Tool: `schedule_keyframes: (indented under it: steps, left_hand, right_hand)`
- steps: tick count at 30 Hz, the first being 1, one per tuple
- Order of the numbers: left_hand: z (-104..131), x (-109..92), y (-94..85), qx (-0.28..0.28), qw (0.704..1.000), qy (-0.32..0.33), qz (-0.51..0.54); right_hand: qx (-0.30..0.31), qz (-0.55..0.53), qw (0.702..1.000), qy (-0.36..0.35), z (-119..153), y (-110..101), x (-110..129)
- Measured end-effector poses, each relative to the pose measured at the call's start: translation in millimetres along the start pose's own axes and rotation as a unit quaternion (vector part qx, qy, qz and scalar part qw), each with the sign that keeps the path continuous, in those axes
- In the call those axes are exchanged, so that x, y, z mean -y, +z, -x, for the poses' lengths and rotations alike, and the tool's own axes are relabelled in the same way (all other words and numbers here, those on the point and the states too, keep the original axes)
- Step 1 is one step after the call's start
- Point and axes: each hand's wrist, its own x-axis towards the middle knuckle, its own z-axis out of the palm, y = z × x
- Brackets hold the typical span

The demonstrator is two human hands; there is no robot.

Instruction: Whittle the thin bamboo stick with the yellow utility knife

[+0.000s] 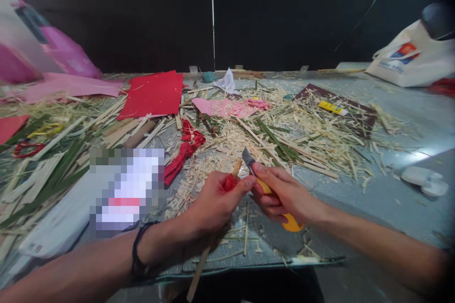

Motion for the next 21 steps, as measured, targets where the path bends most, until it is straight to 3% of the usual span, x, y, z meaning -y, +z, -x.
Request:
schedule_keyframes:
  steps: [3,8,11,16,21]
  left_hand:
    - [1,-2,-2.5,0.018,1.000,0.003,0.008]
    - [0,-3,-10.1,0.099,0.995,0.024,0.011]
    - [-2,0,-15.1,0.107,0.994,0.019,0.000]
    - [-3,-4,-18.1,0.165,0.985,0.043,-0.029]
    - [-3,-7,-16.7,0.174,0.983,0.046,-0.033]
  right_hand:
    - [0.039,-0.020,0.999,-0.009,-2,-8,1]
    - [0.095,0.019,0.994,-0.046,1,-16,3]
    - [0.108,0.026,0.994,0.002,6,-17,8]
    - [0.143,0.058,0.982,0.110,9,-15,15]
    - [0.155,0.048,0.975,0.151,9,-15,15]
